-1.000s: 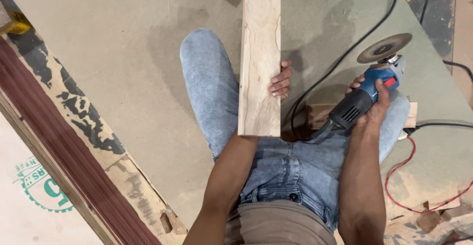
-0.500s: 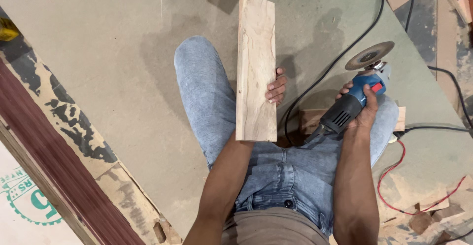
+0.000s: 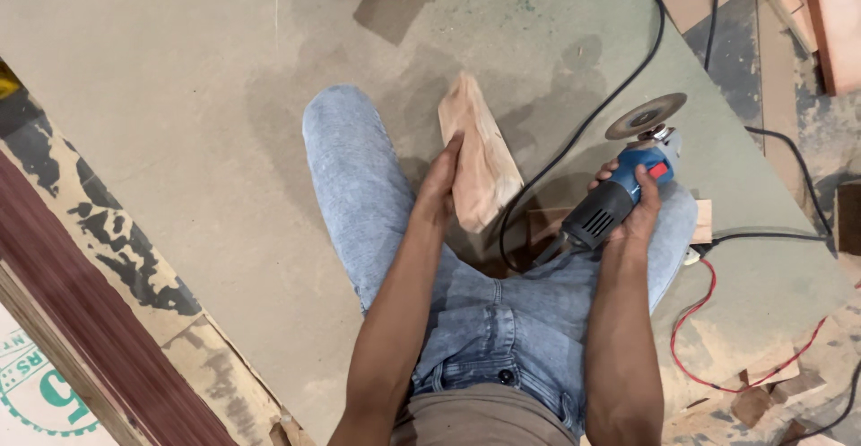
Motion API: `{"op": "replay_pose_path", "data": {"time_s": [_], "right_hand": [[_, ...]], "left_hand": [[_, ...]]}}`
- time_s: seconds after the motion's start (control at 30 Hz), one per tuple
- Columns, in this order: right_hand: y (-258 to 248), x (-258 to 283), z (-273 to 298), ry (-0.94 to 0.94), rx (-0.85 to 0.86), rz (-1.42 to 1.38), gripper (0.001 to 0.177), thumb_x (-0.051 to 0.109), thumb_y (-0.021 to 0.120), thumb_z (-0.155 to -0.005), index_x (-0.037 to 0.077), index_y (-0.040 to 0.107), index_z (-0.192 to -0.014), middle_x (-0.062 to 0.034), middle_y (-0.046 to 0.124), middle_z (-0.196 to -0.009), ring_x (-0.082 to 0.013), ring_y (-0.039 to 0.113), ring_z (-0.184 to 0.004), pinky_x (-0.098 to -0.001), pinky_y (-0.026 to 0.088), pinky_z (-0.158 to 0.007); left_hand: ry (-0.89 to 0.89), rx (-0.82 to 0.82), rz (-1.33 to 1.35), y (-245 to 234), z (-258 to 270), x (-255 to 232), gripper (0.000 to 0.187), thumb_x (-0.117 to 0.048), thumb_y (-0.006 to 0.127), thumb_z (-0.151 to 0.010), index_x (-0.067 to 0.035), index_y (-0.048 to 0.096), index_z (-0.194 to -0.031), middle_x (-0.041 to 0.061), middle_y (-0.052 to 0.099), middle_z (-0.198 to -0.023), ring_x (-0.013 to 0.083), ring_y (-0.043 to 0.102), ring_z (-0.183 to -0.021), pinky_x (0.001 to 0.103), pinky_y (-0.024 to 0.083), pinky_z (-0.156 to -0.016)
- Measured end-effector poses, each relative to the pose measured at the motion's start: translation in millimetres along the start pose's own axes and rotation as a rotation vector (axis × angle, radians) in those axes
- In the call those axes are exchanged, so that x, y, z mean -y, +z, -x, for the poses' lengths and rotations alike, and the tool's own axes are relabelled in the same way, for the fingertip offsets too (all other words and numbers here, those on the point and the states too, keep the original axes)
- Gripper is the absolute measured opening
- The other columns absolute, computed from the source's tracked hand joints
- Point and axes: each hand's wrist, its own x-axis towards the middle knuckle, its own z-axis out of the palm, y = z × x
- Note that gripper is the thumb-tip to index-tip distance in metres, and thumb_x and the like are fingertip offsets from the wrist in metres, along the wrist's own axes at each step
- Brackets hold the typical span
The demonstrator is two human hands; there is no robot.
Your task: The person sits on the floor and uses an electric sander to smooth the surfaces of small wooden blocks. They hold the blocks in their left hand and operate the sander with their right hand, working on multiple pieces sequentially.
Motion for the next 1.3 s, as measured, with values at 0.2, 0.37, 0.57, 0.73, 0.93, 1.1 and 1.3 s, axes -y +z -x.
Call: {"op": "replay_pose_path", "data": {"time_s": [0.2, 0.37, 0.57, 0.73, 0.93, 1.1, 1.3], "right_hand": [[-5, 3, -2, -0.01, -0.02, 0.006, 0.049, 0.026, 0.075, -0.09, 0.0, 0.053, -0.125, -0.0125, 0.064, -0.101, -0.0247, 0.067, -0.09, -0.0401, 0.06, -0.081], [-6, 0, -13, 0.021, -0.002, -0.047, 0.05, 0.025, 0.075, -0.09, -0.002, 0.053, -0.125, -0.0128, 0.065, -0.102, -0.0253, 0.067, -0.09, -0.0414, 0.06, -0.082], [-9, -6, -6, 0.01, 0.004, -0.02, 0.044, 0.027, 0.076, -0.092, 0.001, 0.056, -0.121, -0.0116, 0.066, -0.102, -0.0262, 0.068, -0.091, -0.0454, 0.059, -0.087], [1, -10, -5, 0.005, -0.029, 0.123, 0.041, 0.032, 0.073, -0.088, 0.008, 0.059, -0.118, -0.0077, 0.068, -0.099, -0.0258, 0.07, -0.089, -0.0533, 0.061, -0.089], [-18, -18, -17, 0.018, -0.012, 0.145, 0.041, 0.03, 0.072, -0.092, 0.005, 0.061, -0.122, -0.0097, 0.068, -0.1, -0.0265, 0.069, -0.089, -0.0496, 0.059, -0.086], [-27, -19, -21, -0.003, -0.004, 0.095, 0.038, 0.028, 0.07, -0.092, 0.005, 0.058, -0.12, -0.01, 0.067, -0.098, -0.0269, 0.069, -0.088, -0.0483, 0.06, -0.085], [-24, -21, -19, -0.035, 0.011, 0.074, 0.042, 0.029, 0.07, -0.089, 0.005, 0.058, -0.121, -0.0101, 0.067, -0.099, -0.0266, 0.069, -0.089, -0.0479, 0.06, -0.084]], "left_hand": [[-0.127, -0.1, -0.018, -3, 28, -33, 0.042, -0.029, 0.058, -0.099, 0.001, 0.06, -0.129, 0.014, 0.074, -0.108, 0.0257, 0.076, -0.09, 0.039, 0.063, -0.082], [-0.08, -0.197, -0.267, -4, 23, -61, 0.038, -0.041, 0.056, -0.099, -0.009, 0.063, -0.118, 0.011, 0.065, -0.084, 0.0224, 0.065, -0.068, 0.039, 0.056, -0.064], [-0.036, -0.164, -0.264, 0, 21, -65, 0.055, -0.052, 0.038, -0.103, -0.004, 0.062, -0.118, 0.011, 0.067, -0.085, 0.0238, 0.067, -0.072, 0.042, 0.062, -0.068], [-0.03, -0.147, -0.315, 29, 38, -80, 0.068, -0.062, 0.03, -0.1, -0.006, 0.055, -0.131, 0.014, 0.063, -0.099, 0.0285, 0.069, -0.075, 0.048, 0.065, -0.074], [0.2, -0.323, -0.672, 42, 65, -96, 0.066, -0.058, 0.034, -0.099, -0.007, 0.053, -0.136, 0.015, 0.058, -0.106, 0.0289, 0.065, -0.077, 0.051, 0.062, -0.069], [1.284, -0.226, -1.073, 72, 70, -121, 0.041, -0.035, 0.058, -0.112, -0.002, 0.064, -0.135, 0.016, 0.067, -0.126, 0.0305, 0.066, -0.111, 0.042, 0.052, -0.102], [1.112, -0.298, -1.137, 135, 97, -132, 0.044, -0.033, 0.081, -0.088, 0.0, 0.062, -0.11, 0.018, 0.066, -0.107, 0.0279, 0.067, -0.097, 0.041, 0.054, -0.086]]}}
